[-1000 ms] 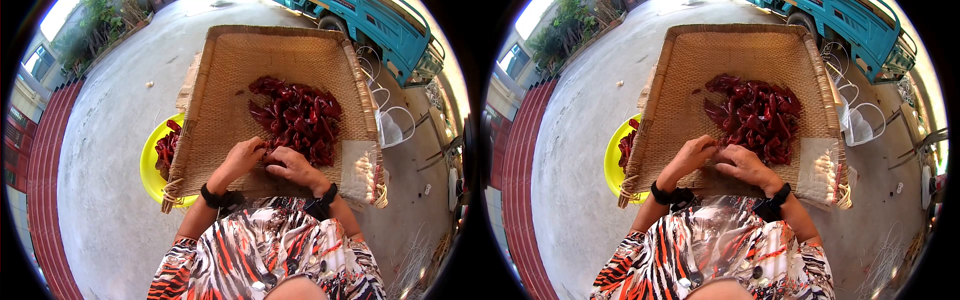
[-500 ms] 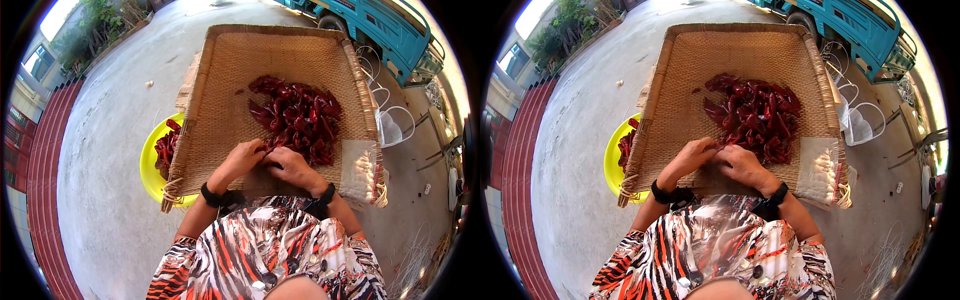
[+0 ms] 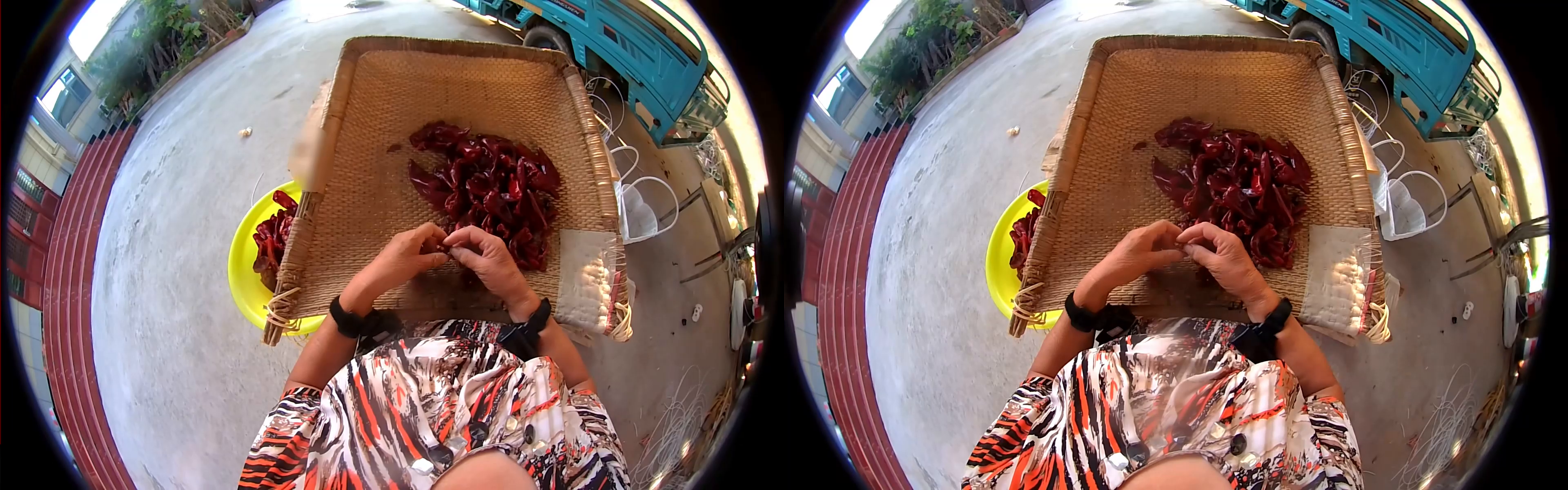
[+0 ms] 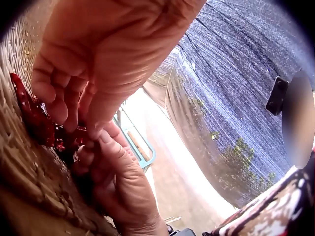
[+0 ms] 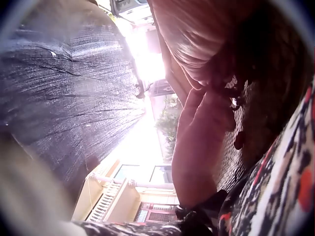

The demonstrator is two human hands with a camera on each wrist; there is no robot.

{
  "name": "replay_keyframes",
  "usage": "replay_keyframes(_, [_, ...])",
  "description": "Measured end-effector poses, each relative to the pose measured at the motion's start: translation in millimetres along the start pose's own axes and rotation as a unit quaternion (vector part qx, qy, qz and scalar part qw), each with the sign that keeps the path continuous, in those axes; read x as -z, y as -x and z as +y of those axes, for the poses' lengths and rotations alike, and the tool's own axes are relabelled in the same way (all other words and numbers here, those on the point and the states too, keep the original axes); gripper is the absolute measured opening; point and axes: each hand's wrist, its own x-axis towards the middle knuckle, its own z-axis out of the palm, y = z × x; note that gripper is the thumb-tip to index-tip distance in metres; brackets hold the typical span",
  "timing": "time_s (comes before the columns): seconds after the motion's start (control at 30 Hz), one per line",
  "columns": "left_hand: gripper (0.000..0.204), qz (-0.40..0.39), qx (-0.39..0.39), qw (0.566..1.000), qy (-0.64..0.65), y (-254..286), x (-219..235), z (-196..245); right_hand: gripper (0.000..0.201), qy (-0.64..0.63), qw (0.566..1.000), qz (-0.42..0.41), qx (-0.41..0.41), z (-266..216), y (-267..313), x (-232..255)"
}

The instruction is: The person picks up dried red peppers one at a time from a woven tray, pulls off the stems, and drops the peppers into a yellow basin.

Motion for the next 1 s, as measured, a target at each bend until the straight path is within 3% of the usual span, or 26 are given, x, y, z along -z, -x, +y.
replay_keyframes(0.1, [0.029,0.000,0.000,1.000,0.000,1.1,-0.4,4.6,0.011,-0.017,1.000,-0.003,0.009,-1.0,0.0,1.7])
replay_keyframes(0.2, [0.029,0.066,-0.170,0.974,-0.133,-0.5,-6.5,-6.0,0.012,-0.062,0.998,0.020,-0.002,-2.6,0.4,3.3])
replay_keyframes(0.3, [0.028,0.023,-0.078,0.992,-0.094,-4.2,-7.1,-0.6,0.013,-0.096,0.994,0.035,-0.025,1.7,-0.4,7.9])
replay_keyframes(0.4, [0.024,0.034,-0.051,0.997,-0.037,-1.2,-7.0,5.3,0.014,-0.104,0.993,0.038,-0.029,4.6,-0.6,8.9])
replay_keyframes(0.6, [0.034,-0.031,0.028,0.999,0.010,-1.4,-5.1,10.6,0.014,-0.102,0.994,0.033,-0.022,5.5,-0.6,9.6])
replay_keyframes(0.7, [0.035,-0.023,0.027,0.994,0.102,2.1,-7.3,13.9,0.014,-0.111,0.993,0.031,-0.023,3.2,-0.7,9.2])
replay_keyframes(1.0, [0.033,-0.063,0.058,0.993,0.079,1.0,-0.8,18.1,0.014,-0.119,0.992,0.024,-0.026,0.2,0.0,9.0])
